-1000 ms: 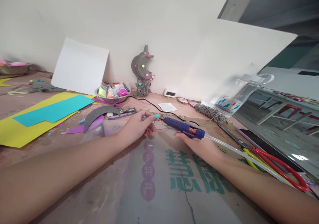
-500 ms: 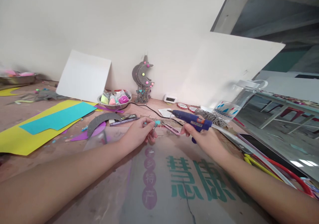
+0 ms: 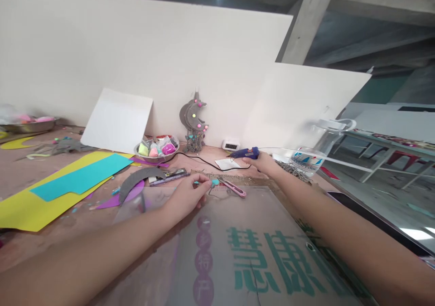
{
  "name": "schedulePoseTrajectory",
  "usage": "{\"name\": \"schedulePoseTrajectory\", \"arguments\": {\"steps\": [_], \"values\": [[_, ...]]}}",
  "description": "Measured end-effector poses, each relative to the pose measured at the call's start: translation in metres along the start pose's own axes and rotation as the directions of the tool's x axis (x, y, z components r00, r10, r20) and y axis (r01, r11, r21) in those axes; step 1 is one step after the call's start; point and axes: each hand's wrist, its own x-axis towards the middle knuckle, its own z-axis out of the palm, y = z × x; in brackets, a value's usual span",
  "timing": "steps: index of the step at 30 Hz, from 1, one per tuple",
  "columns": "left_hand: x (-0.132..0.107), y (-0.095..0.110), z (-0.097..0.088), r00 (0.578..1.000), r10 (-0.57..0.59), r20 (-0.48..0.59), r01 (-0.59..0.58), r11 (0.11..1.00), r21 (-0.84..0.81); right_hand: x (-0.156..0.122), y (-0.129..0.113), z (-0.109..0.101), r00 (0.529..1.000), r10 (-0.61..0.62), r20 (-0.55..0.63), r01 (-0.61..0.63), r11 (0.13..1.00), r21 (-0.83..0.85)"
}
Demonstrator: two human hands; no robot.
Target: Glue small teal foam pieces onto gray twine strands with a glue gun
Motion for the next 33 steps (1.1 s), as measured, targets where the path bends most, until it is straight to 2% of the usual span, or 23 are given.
{"name": "schedulePoseTrajectory", "arguments": {"steps": [2,5,10,14,15,17,20,21,23,25,27,30,33], "values": [[0.001,-0.001,0.0,1.0,-0.012,-0.001,0.012,1.0,-0.001,0.005,0.005,0.011,1.0,0.007,0.014,-0.007,1.0,-0.029],[0.002,-0.003,0.0,1.0,-0.007,0.003,0.007,1.0,0.001,0.006,0.008,0.016,0.999,-0.001,0.046,0.004,0.997,-0.075],[0.004,-0.006,0.001,1.0,-0.006,0.02,0.007,0.999,-0.037,0.0,0.014,0.005,0.991,-0.058,0.123,0.077,0.984,-0.16],[0.004,-0.006,0.001,0.999,0.008,0.036,-0.005,0.997,-0.078,-0.027,0.019,-0.008,0.987,-0.106,0.123,0.136,0.953,-0.27],[0.003,-0.006,0.001,0.999,0.016,0.043,-0.013,0.997,-0.077,-0.037,0.018,-0.01,0.985,-0.131,0.11,0.16,0.935,-0.315],[0.003,-0.006,0.001,0.998,0.031,0.047,-0.028,0.997,-0.067,-0.057,0.013,-0.015,0.959,-0.271,0.078,0.274,0.833,-0.48],[0.003,-0.006,0.0,0.998,0.037,0.046,-0.034,0.998,-0.061,-0.083,-0.008,-0.019,0.882,-0.468,0.057,0.42,0.725,-0.546],[0.004,-0.006,0.0,0.998,0.036,0.048,-0.033,0.997,-0.064,-0.09,-0.017,-0.02,0.867,-0.495,0.058,0.451,0.73,-0.513],[0.003,-0.006,0.0,0.998,0.034,0.053,-0.03,0.997,-0.073,-0.102,-0.036,-0.02,0.871,-0.479,0.108,0.484,0.801,-0.354],[0.003,-0.005,0.0,0.998,0.026,0.052,-0.022,0.997,-0.077,-0.11,-0.053,-0.015,0.89,-0.413,0.193,0.441,0.888,-0.133],[0.001,-0.004,0.001,0.999,0.017,0.052,-0.013,0.997,-0.077,-0.117,-0.066,-0.007,0.894,-0.388,0.224,0.382,0.921,0.07],[0.0,-0.004,0.0,0.998,0.034,0.061,-0.028,0.996,-0.09,-0.123,-0.077,0.01,0.893,-0.366,0.264,0.268,0.901,0.341],[0.002,-0.005,-0.002,0.997,0.051,0.065,-0.044,0.993,-0.108,-0.125,-0.084,0.025,0.9,-0.341,0.273,0.153,0.831,0.535]]}}
